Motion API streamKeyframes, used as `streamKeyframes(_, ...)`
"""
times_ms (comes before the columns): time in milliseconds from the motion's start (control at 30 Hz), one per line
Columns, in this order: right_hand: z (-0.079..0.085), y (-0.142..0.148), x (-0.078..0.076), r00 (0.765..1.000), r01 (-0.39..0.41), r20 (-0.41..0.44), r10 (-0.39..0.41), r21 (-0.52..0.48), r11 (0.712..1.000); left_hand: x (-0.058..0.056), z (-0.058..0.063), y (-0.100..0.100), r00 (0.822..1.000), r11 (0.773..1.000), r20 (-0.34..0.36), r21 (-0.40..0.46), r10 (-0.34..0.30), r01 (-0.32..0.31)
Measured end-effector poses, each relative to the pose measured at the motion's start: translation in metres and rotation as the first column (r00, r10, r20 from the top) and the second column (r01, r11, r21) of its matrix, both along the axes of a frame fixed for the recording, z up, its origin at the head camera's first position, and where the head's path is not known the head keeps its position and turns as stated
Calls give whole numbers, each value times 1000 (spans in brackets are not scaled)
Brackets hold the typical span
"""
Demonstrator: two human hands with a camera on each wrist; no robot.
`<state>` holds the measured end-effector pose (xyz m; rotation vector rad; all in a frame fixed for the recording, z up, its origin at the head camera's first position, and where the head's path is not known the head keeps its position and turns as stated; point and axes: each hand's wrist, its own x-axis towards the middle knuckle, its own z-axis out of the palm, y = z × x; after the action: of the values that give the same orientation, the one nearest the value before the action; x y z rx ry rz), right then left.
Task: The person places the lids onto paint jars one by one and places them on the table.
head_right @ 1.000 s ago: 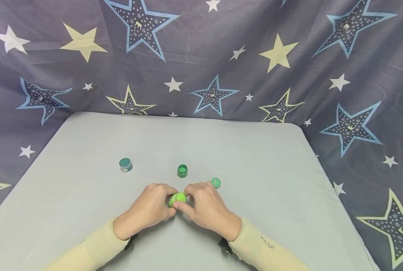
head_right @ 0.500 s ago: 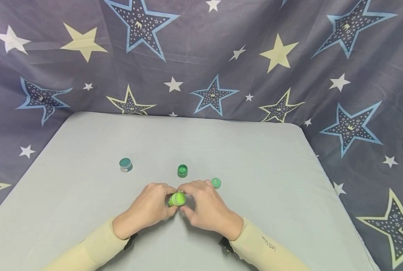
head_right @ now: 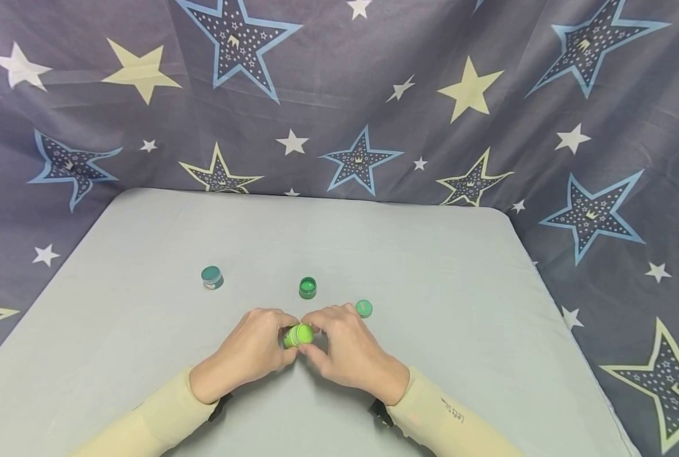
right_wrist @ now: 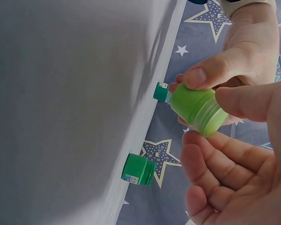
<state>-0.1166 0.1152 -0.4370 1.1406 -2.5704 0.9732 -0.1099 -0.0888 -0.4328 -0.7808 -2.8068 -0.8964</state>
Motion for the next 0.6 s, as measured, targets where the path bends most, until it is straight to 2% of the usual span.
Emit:
streamKeyframes(167,0,-1,0,1000,17,10,-17,8,1000,0,1,1,1000,1000,9,-5,3,-3)
streamKeyframes(600,-1,-1,-1,997,72,-26,-71,12,997,1,0,2,1000,1000,10,-1,-5,5)
